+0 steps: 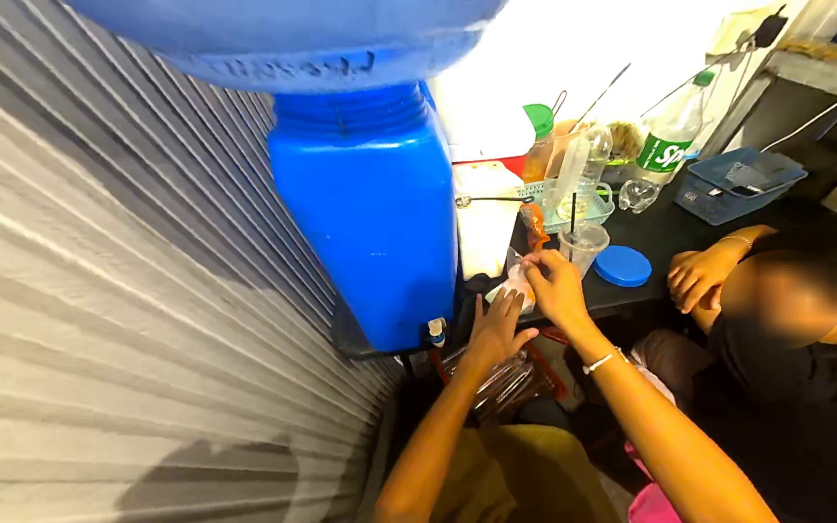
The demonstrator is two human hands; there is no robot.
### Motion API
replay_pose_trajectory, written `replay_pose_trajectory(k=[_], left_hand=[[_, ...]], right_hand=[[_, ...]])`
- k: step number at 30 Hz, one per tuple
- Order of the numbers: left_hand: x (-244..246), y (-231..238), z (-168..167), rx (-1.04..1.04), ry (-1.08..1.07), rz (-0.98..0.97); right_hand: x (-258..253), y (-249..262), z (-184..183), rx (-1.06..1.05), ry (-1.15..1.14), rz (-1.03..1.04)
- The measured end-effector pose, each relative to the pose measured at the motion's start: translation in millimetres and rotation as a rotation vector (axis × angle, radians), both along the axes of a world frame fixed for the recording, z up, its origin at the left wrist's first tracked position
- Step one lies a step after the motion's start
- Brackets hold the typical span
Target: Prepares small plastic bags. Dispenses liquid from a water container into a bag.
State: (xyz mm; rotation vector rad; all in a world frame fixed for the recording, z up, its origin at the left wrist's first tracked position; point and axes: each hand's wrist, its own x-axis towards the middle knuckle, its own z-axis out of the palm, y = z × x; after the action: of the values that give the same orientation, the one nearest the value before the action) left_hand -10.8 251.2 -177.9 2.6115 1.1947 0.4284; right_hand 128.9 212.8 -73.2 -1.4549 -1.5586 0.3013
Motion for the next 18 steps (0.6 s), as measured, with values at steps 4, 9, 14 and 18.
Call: replay_pose_trajectory(k=[4,9,14,18], left_hand=[[16.8,15.6,0.5,-0.083,0.113,0.023],[23.4,14.6,5.3,-0.114,0.14,0.073],[18.0,22.5,7.1,-0.172,0.148,0.07],[8.5,15.7,4.4,-0.114,-0.061,0.105]], right_hand=[[5.7,-9.6,46.5,0.095,-0.04,0.028],[6.0,-33.3,113.7,0.263,0.008,0.065],[3.9,-63.5,176.3,0.512,0.104,0.133],[11.0,-89.9,210.7,0.64,0.206,0.186]])
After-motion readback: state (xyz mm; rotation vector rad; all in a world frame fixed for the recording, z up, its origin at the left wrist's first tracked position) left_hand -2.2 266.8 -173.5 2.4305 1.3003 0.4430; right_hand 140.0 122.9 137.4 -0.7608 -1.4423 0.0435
